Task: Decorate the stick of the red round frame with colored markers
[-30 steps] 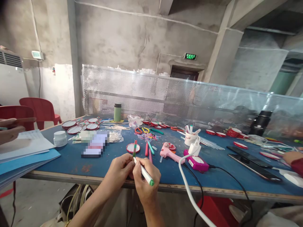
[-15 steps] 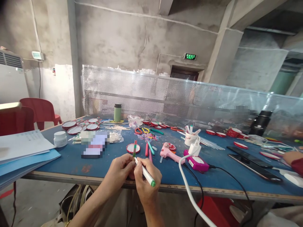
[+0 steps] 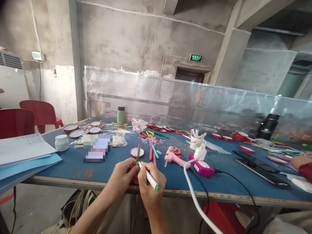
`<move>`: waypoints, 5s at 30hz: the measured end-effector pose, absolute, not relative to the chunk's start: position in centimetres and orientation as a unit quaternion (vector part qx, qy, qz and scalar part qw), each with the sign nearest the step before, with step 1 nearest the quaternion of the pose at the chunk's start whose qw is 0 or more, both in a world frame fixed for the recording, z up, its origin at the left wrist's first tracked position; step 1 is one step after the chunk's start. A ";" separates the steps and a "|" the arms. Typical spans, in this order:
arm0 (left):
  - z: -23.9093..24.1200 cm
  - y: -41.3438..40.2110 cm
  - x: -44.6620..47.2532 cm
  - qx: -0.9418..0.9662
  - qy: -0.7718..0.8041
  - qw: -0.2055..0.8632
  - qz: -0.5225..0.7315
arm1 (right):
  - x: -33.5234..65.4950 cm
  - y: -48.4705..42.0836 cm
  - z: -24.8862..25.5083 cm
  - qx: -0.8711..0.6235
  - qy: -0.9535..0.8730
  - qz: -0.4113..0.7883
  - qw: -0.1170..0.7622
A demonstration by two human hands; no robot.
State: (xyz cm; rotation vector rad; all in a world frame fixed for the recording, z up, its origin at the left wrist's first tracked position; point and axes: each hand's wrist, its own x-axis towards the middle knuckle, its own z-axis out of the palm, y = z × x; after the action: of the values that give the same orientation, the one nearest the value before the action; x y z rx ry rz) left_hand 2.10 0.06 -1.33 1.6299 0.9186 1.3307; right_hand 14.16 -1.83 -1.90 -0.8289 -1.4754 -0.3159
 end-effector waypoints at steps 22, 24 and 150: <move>-1.3 0.2 2.1 0.649 0.366 0.404 0.531 | 14.2 -1.7 -1.9 -0.371 -0.645 -0.142 0.653; -1.3 0.0 2.1 0.641 0.360 0.423 0.530 | 14.2 -1.7 -1.9 -0.372 -0.644 -0.140 0.654; -1.4 0.4 2.9 0.583 0.335 0.505 0.540 | 15.3 0.0 -0.3 -0.355 -0.582 0.052 0.730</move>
State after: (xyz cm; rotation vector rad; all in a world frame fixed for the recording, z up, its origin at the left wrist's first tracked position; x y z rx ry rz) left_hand 2.85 0.37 -1.36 1.4077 0.8080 1.3037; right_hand 15.31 -0.03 -0.34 -0.7829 -1.2816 0.1140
